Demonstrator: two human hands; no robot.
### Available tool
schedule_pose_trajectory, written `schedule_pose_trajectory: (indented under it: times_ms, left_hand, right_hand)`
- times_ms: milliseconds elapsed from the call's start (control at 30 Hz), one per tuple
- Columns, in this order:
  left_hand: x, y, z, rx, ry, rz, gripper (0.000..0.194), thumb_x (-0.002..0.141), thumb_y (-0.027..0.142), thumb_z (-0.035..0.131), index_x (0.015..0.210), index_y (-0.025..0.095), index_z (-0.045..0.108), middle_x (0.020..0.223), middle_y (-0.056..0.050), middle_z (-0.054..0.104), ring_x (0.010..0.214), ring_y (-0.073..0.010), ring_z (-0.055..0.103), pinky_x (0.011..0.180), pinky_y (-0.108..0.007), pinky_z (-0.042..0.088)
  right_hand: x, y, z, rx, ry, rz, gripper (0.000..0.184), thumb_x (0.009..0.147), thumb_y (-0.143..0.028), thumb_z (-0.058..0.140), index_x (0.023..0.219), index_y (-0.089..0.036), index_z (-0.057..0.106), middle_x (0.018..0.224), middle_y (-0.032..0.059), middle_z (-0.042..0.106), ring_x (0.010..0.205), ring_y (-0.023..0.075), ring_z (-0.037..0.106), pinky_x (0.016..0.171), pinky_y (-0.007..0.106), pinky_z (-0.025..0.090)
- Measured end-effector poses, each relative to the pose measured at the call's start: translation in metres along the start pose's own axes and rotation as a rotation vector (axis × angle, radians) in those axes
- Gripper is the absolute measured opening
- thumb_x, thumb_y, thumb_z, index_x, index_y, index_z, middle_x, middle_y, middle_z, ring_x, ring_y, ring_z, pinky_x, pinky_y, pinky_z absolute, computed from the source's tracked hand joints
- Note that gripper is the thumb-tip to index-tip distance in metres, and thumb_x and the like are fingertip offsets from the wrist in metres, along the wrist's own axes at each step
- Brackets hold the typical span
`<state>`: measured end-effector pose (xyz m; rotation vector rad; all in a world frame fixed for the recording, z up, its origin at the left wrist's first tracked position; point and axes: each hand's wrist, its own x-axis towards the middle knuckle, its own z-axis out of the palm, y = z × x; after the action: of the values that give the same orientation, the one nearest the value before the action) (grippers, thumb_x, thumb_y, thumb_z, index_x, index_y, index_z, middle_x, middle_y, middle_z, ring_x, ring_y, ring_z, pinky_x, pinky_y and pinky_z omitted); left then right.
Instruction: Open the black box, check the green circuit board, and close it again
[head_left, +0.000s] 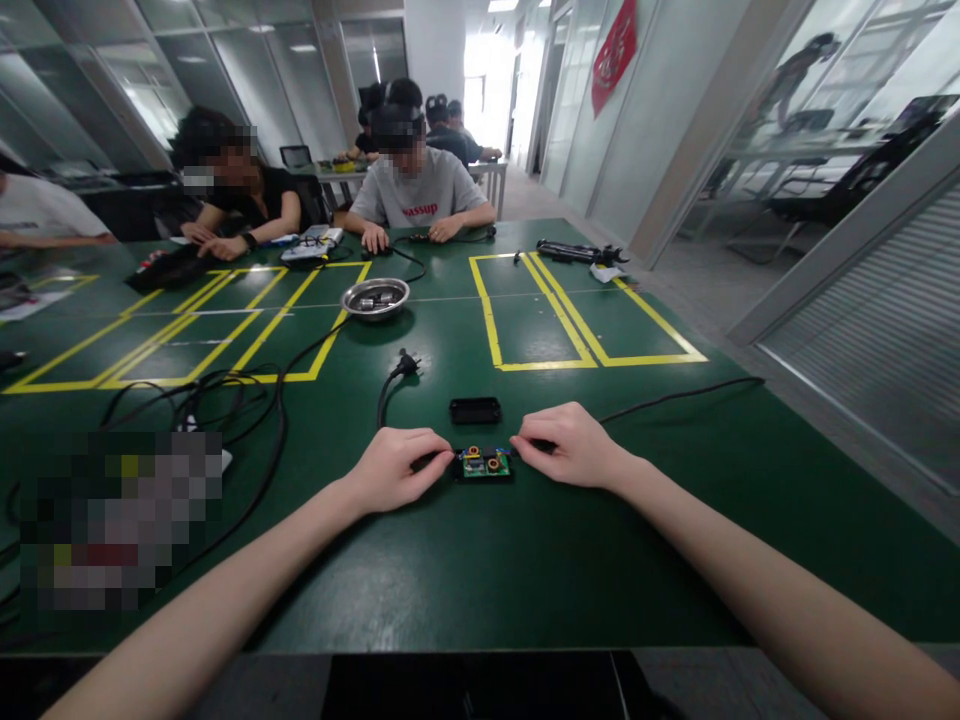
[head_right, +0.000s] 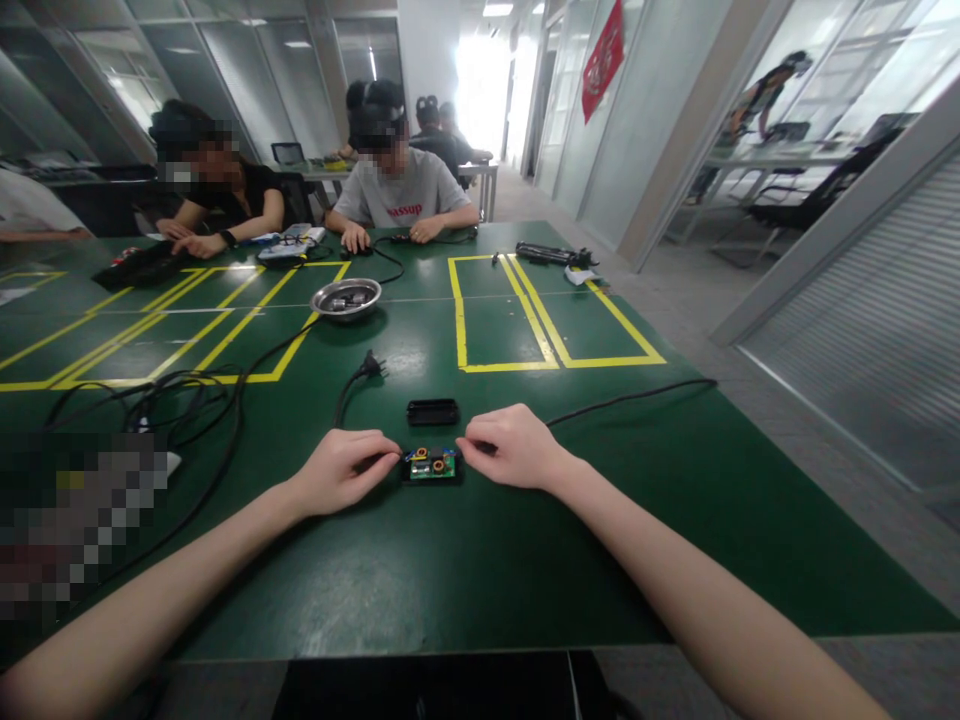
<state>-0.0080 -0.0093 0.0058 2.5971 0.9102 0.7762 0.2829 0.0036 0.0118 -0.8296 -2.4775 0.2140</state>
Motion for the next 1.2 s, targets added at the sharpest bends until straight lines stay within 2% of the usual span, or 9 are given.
schedule_pose_trajectory:
  times_ms: [133, 333, 467, 633, 800, 1200]
  left_hand:
    - [0.0, -0.001, 0.002, -0.014, -0.027, -0.024, 0.024, 0.101, 0.029, 0.054, 0.094, 0.017, 0.073, 0.077, -0.002, 0.074, 0.061, -0.0114, 0.064, 0.058, -0.02, 0.046]
    - [-0.001, -0.003, 0.003, -0.02, -0.043, -0.044, 0.021, 0.099, 0.031, 0.058, 0.096, 0.018, 0.073, 0.074, 0.0, 0.073, 0.058, -0.0105, 0.063, 0.056, -0.02, 0.044]
    - [-0.002, -0.003, 0.002, -0.015, -0.041, -0.027, 0.023, 0.101, 0.03, 0.057, 0.112, 0.018, 0.074, 0.084, -0.002, 0.076, 0.065, -0.0117, 0.067, 0.062, -0.021, 0.048]
    - [0.0, -0.002, 0.0, -0.001, -0.074, 0.023, 0.027, 0.104, 0.029, 0.053, 0.112, 0.019, 0.076, 0.084, -0.004, 0.073, 0.067, -0.0122, 0.067, 0.065, -0.021, 0.05]
    - [0.001, -0.001, -0.001, -0.016, -0.093, 0.006, 0.024, 0.103, 0.029, 0.055, 0.108, 0.02, 0.075, 0.09, -0.004, 0.072, 0.068, -0.0119, 0.066, 0.065, -0.022, 0.05]
    - [0.002, 0.0, 0.002, -0.099, -0.102, -0.022, 0.019, 0.1, 0.024, 0.055, 0.103, 0.018, 0.073, 0.095, -0.007, 0.073, 0.085, -0.0167, 0.069, 0.077, -0.026, 0.055]
  right_hand:
    - [0.0, 0.0, 0.002, -0.044, -0.025, -0.002, 0.035, 0.097, -0.024, 0.051, 0.062, -0.019, 0.055, 0.057, -0.0004, 0.058, 0.052, 0.0112, 0.049, 0.054, 0.025, 0.03]
    - [0.001, -0.005, -0.001, -0.03, -0.138, 0.054, 0.03, 0.094, -0.021, 0.054, 0.065, -0.018, 0.058, 0.063, 0.0008, 0.063, 0.055, 0.0117, 0.053, 0.056, 0.024, 0.033]
    - [0.003, -0.008, 0.0, -0.005, -0.192, 0.075, 0.029, 0.094, -0.021, 0.055, 0.066, -0.019, 0.06, 0.064, 0.0013, 0.063, 0.057, 0.0127, 0.053, 0.057, 0.025, 0.032]
    - [0.003, -0.008, 0.002, 0.0, -0.182, 0.067, 0.029, 0.095, -0.02, 0.053, 0.067, -0.019, 0.06, 0.065, 0.0021, 0.064, 0.058, 0.0139, 0.055, 0.057, 0.026, 0.033]
    - [0.003, -0.009, 0.002, -0.007, -0.168, 0.076, 0.03, 0.096, -0.02, 0.055, 0.066, -0.019, 0.059, 0.065, 0.0014, 0.064, 0.058, 0.0131, 0.055, 0.057, 0.025, 0.032]
    - [0.001, -0.009, 0.008, -0.085, -0.109, 0.089, 0.03, 0.096, -0.023, 0.054, 0.067, -0.019, 0.062, 0.065, 0.0018, 0.065, 0.058, 0.0138, 0.056, 0.058, 0.027, 0.033]
